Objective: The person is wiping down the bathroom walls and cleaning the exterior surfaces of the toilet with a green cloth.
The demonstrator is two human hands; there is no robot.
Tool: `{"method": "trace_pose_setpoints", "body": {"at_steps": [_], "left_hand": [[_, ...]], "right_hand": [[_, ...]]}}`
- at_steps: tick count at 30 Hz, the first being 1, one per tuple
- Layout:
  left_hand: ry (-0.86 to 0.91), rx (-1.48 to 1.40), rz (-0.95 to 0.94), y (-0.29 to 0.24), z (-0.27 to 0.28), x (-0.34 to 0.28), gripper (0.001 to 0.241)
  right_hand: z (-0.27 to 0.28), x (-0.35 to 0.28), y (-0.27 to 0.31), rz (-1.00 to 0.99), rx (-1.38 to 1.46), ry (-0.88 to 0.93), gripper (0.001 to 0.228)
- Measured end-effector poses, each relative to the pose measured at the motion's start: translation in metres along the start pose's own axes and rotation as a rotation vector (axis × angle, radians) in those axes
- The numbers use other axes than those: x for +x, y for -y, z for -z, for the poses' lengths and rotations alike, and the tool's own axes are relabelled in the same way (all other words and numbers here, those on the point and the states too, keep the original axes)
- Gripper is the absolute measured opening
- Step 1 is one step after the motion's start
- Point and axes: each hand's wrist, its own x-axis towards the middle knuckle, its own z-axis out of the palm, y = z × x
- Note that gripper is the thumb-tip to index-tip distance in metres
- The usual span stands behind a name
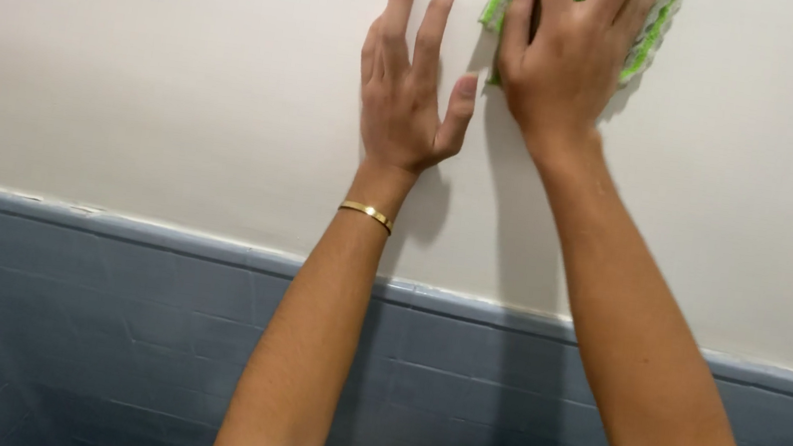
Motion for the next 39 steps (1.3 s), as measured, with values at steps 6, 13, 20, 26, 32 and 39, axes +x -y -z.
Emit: {"method": "trace_pose_setpoints", "body": {"at_steps": [6,13,20,26,32,39], "left_hand": [[0.05,-0.021,-0.031,-0.002,0.009,0.003,0.061],[0.091,-0.013,-0.023,-0.007,0.015,0.005,0.06],[0.104,0.032,0.0,-0.005,0.02,0.004,0.06],[0.119,0.235,0.136,-0.004,0.017,0.004,0.067],[0.081,0.138,0.084,0.001,0.015,0.0,0.065],[0.103,0.114,0.06,-0.001,0.02,0.003,0.058]], "right_hand": [[-0.003,-0.026,0.005,-0.034,-0.264,-0.054,0.043],[-0.004,-0.064,-0.008,-0.146,-0.298,0.203,0.05],[-0.01,-0.05,-0.008,0.017,-0.157,0.302,0.05],[0.002,-0.01,-0.008,-0.139,-0.161,0.36,0.045],[-0.011,0.005,0.023,-0.347,-0.242,0.463,0.048],[-0.023,-0.005,-0.002,0.188,-0.094,0.223,0.049]]}}
